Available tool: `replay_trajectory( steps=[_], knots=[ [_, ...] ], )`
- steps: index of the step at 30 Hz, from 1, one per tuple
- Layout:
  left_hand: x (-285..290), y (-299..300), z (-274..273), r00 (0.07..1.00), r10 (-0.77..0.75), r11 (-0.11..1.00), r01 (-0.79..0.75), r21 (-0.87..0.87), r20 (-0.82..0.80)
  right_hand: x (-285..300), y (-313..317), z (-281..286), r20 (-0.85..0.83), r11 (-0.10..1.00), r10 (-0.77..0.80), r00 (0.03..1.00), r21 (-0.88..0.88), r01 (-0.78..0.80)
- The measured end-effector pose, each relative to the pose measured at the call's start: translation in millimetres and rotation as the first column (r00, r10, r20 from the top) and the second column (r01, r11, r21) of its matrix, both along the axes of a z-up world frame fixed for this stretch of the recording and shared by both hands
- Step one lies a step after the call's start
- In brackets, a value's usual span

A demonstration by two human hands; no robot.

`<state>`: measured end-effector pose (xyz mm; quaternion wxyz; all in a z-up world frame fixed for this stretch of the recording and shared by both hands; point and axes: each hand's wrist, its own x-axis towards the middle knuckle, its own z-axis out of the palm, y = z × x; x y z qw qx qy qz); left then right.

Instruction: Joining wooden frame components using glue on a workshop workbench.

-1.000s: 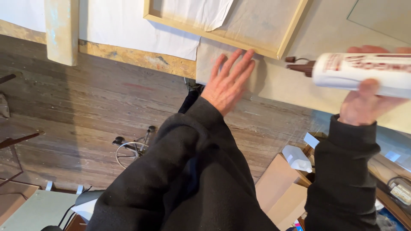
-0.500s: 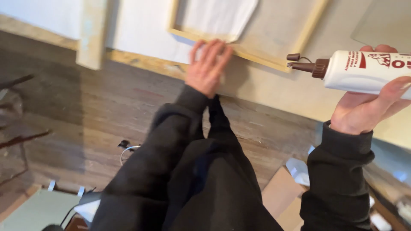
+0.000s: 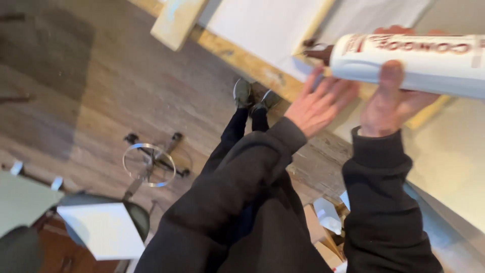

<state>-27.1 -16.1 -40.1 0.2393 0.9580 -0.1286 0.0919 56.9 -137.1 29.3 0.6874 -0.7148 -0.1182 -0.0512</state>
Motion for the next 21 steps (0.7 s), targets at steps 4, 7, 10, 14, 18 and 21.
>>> replay_trajectory(
  steps=[4,7,10,14,18,21],
  knots=[
    [6,8,2,1.0,-0.017,0.999,0.017,0.028,0.001,10,26,20,0.039,0.989,0.145,0.989,-0.003,-0.145],
    [8,25,27,0.996,-0.047,0.999,0.048,0.01,-0.081,11,31,19,0.017,0.989,0.145,0.989,-0.035,-0.144],
    [9,27,33,0.998,-0.008,1.0,0.007,-0.018,-0.062,7,29,16,0.015,0.99,0.138,0.99,-0.045,-0.137],
    [10,23,27,0.997,-0.021,1.0,0.02,-0.007,-0.077,6,28,16,-0.017,0.994,0.11,0.994,-0.015,-0.11],
    [11,26,31,0.997,-0.007,0.999,0.003,-0.047,-0.076,4,36,23,0.005,0.992,0.121,0.993,-0.027,-0.121],
    [11,21,24,0.995,-0.022,1.0,0.02,-0.022,-0.098,8,39,27,0.016,0.989,0.141,0.99,-0.053,-0.14]
  ],
)
